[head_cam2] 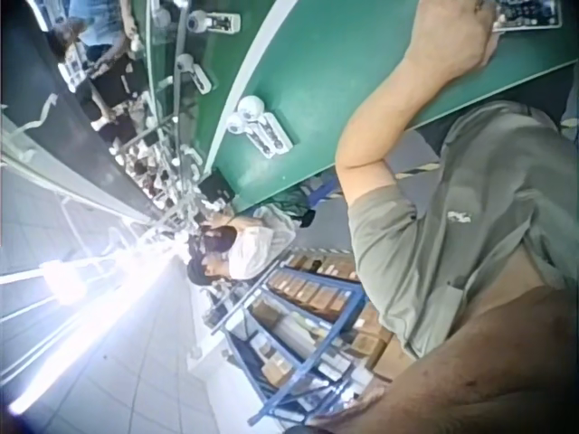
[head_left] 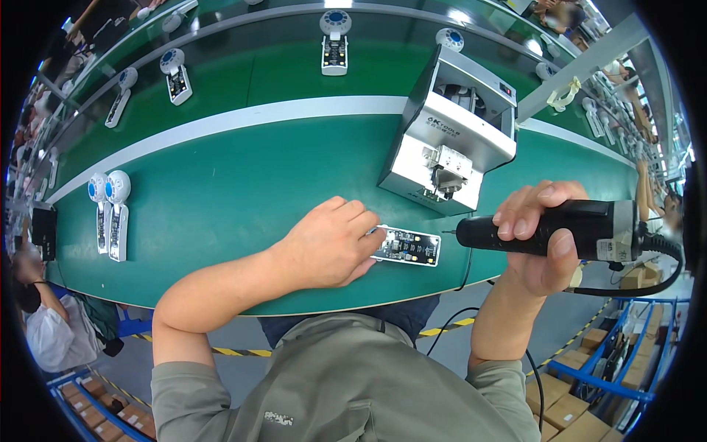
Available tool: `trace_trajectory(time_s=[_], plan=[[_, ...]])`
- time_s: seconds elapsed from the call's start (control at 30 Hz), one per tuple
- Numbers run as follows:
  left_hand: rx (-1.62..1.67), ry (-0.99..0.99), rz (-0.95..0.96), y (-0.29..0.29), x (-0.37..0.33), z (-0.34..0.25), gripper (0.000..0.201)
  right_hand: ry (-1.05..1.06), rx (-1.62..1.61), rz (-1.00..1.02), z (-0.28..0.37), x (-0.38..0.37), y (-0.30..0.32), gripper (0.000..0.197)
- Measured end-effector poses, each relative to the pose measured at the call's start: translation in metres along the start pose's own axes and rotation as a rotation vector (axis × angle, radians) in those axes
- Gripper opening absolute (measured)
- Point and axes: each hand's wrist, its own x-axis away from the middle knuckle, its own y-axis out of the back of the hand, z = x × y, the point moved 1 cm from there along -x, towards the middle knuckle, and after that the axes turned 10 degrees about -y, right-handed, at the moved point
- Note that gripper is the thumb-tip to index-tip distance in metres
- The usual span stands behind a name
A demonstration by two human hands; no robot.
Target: Assembling electronic circuit boards and casings on a production assembly line.
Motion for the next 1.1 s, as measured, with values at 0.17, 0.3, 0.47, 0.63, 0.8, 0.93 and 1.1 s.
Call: trace_trajectory(time_s=[0.17,0.3,0.47,0.63,0.8,0.93,1.1], plan=[[-0.001,0.017,0.010,-0.004,-0.004,0.001,0.032,-0.043,-0.011,0.010,-0.001,0.008,0.012,0.039],[0.013,0.029,0.014,-0.007,-0.003,0.001,0.033,-0.063,0.014,0.097,0.000,0.016,0.015,0.039],[0.019,0.037,0.021,-0.008,-0.005,0.001,0.034,-0.087,0.040,0.168,0.000,0.025,0.017,0.039],[0.024,0.045,0.031,-0.008,-0.008,0.002,0.034,-0.126,-0.012,0.110,-0.002,0.025,0.017,0.040],[0.031,0.038,0.015,-0.008,-0.007,0.003,0.031,-0.157,-0.057,0.051,-0.002,0.025,0.012,0.041],[0.053,0.032,0.004,-0.005,-0.005,0.005,0.028,-0.164,-0.057,0.087,-0.005,0.024,0.011,0.040],[0.101,0.045,0.018,-0.003,-0.004,0.007,0.027,-0.140,-0.054,0.216,-0.008,0.022,0.012,0.040]])
